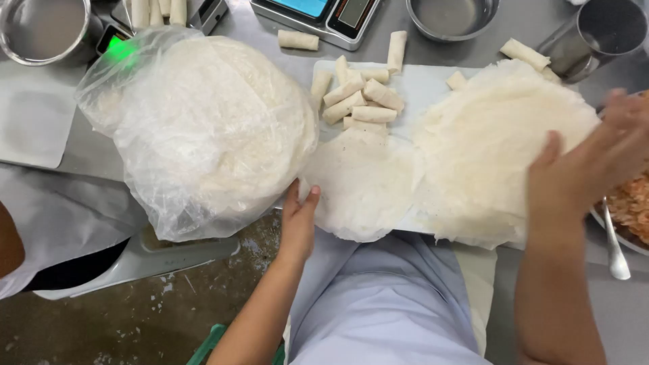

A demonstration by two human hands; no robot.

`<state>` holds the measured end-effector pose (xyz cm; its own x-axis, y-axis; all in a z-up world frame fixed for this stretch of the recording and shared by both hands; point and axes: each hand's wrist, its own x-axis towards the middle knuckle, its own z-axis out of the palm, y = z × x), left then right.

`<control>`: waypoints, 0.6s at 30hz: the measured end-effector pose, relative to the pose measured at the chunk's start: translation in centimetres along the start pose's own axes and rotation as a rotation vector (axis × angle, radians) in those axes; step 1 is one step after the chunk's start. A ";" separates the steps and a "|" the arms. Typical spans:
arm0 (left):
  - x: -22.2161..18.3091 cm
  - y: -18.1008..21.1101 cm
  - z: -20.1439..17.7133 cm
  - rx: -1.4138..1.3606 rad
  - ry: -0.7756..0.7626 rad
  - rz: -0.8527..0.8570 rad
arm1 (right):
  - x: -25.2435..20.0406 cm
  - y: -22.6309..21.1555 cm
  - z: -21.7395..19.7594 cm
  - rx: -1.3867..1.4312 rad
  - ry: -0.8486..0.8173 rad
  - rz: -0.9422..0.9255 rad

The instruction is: Peeling spring roll wrappers and rolling them into cylinders

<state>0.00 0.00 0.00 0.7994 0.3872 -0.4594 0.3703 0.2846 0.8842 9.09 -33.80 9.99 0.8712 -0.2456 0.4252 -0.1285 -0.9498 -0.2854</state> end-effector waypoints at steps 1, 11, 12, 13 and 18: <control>-0.9 0.5 0.2 0.003 0.004 -0.004 | -2.3 -1.9 1.3 0.001 -0.006 0.001; -5.0 0.9 1.8 -0.549 -0.566 0.005 | -13.6 -12.9 4.8 1.004 -0.490 -0.429; -5.5 1.4 2.0 -0.480 -0.639 0.080 | -13.4 -13.0 4.8 1.100 -0.539 -0.357; -5.8 1.7 2.1 -0.483 -0.641 0.081 | -13.4 -13.2 4.5 1.097 -0.539 -0.358; -6.6 2.3 2.6 -0.314 -0.737 0.218 | -12.8 -13.3 3.5 1.194 -0.618 -0.138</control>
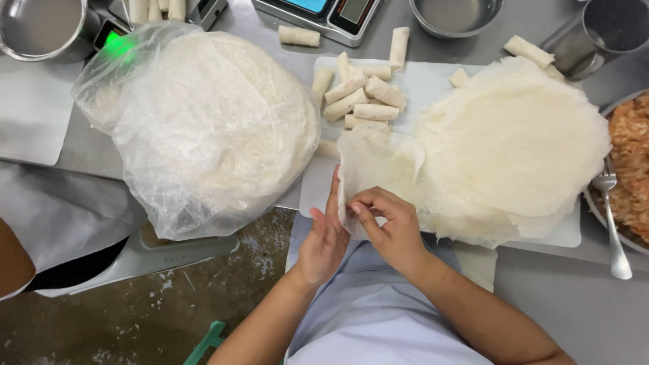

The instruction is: Peeling spring roll wrappers and rolling them into cylinders

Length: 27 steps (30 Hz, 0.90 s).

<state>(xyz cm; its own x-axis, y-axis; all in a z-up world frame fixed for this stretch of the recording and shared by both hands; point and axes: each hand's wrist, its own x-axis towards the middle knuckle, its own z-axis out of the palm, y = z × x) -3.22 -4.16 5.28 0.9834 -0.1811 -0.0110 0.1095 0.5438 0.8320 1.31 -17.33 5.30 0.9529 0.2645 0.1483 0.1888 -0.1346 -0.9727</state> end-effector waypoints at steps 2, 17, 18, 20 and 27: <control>0.0 0.7 0.7 0.112 0.008 0.019 | 0.1 -0.3 0.1 0.053 -0.018 0.030; 1.2 1.0 0.4 0.403 0.048 0.041 | 1.0 0.3 -1.7 0.153 -0.028 0.128; 1.4 0.8 0.4 0.388 0.114 0.008 | 1.4 -0.9 -1.5 0.114 -0.070 0.066; 1.4 -2.4 -1.0 0.348 0.320 -0.025 | 1.3 -0.3 -2.2 0.014 -0.022 0.103; 2.8 -4.8 -2.6 -0.129 0.963 0.131 | 1.5 2.2 -6.2 -0.637 0.493 -0.088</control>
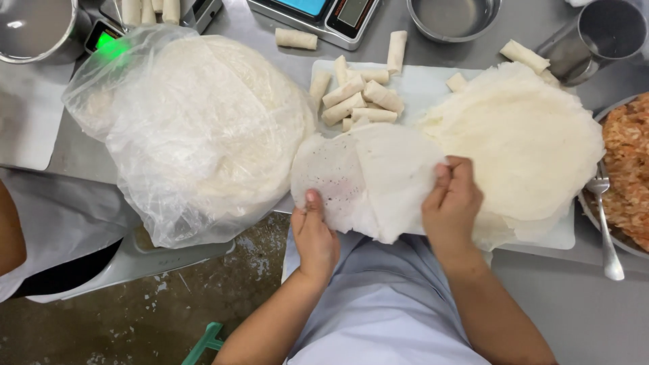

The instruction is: Peeling spring roll wrappers and rolling them into cylinders

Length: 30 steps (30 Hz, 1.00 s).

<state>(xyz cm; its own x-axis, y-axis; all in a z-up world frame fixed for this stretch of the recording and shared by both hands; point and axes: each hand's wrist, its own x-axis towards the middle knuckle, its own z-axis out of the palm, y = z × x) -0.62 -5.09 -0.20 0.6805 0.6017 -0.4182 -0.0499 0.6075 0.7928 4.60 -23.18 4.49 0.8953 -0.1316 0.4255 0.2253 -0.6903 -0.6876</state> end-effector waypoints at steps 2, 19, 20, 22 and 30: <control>-0.3 0.3 -0.2 -0.058 0.002 0.022 | 1.5 1.6 -1.8 -0.041 0.037 -0.039; -1.0 9.2 -0.2 0.114 0.005 0.407 | 6.5 17.0 -11.0 -0.666 0.091 0.073; -0.8 10.9 0.6 0.443 -0.122 0.604 | 6.8 18.0 -10.8 -0.814 0.069 0.066; -1.3 13.0 2.8 0.773 -0.252 0.795 | 6.9 17.8 -10.7 -0.966 0.045 0.063; -4.4 12.3 18.7 0.645 -0.940 -0.093 | -0.5 11.6 -15.9 -0.500 0.049 0.002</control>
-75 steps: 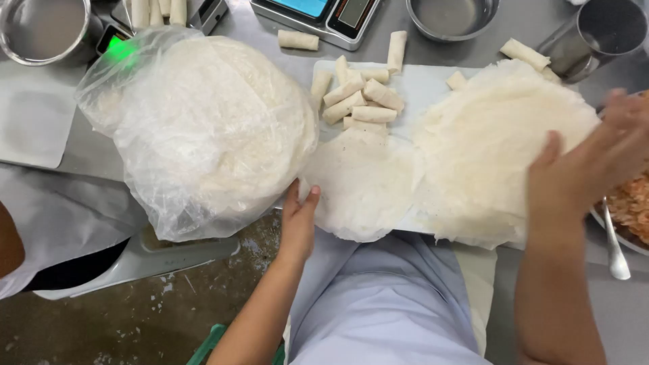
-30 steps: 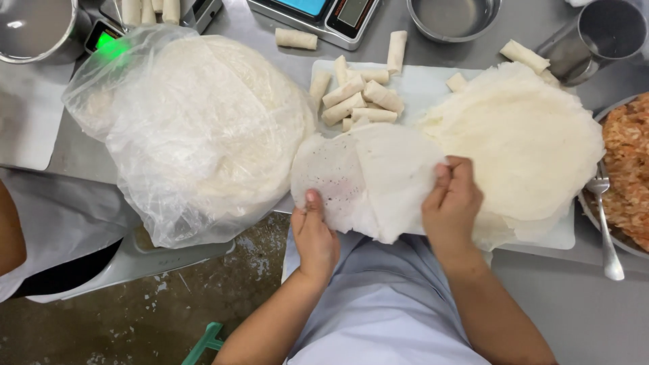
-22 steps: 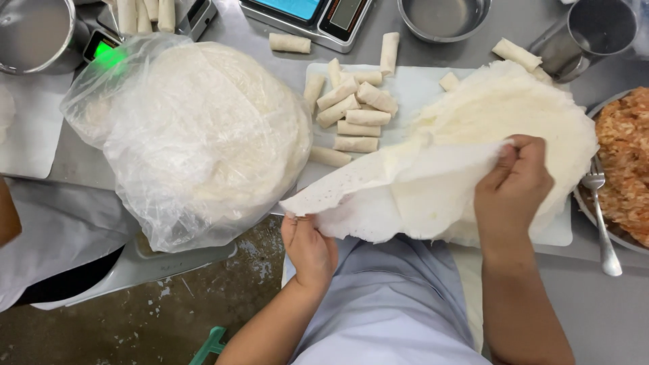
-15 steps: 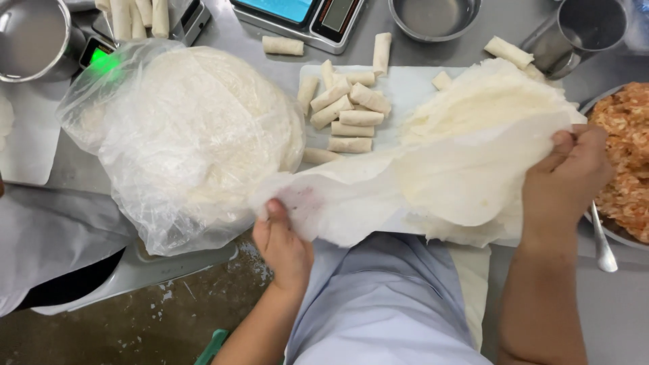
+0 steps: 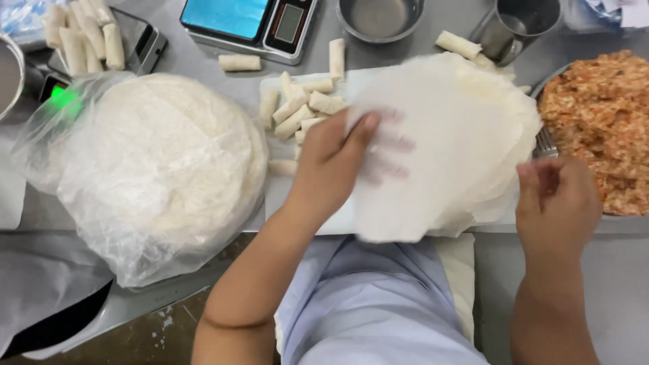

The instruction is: Peeling spring roll wrappers and rolling them into cylinders

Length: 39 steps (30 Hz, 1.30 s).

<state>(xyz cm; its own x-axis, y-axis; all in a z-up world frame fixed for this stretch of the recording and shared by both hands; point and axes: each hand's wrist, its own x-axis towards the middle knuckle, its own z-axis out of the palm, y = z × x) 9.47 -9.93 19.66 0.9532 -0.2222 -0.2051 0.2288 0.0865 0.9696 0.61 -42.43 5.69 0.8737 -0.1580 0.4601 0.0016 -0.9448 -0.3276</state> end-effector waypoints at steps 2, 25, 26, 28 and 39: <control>4.5 -2.2 1.9 0.020 -0.022 -0.032 | -3.0 1.3 -0.7 0.016 -0.196 0.236; 16.7 -17.3 3.2 0.518 -0.067 0.395 | -5.2 -2.8 0.6 0.918 -0.178 0.608; 16.7 -14.8 1.8 0.215 -0.091 0.341 | -5.1 -1.1 0.8 0.946 -0.169 0.759; 16.3 -10.9 -0.4 -0.087 -0.113 0.282 | -2.9 0.0 0.1 0.972 -0.161 0.912; 11.8 -2.1 -0.7 0.737 0.254 0.943 | 10.6 -4.2 -0.6 0.821 -0.391 0.480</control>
<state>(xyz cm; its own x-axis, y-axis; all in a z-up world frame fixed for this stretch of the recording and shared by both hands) 20.39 -12.09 15.07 0.7150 -0.1669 0.6789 -0.6608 -0.4783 0.5784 9.59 -40.35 12.40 0.9670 -0.2241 -0.1208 -0.1856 -0.2959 -0.9370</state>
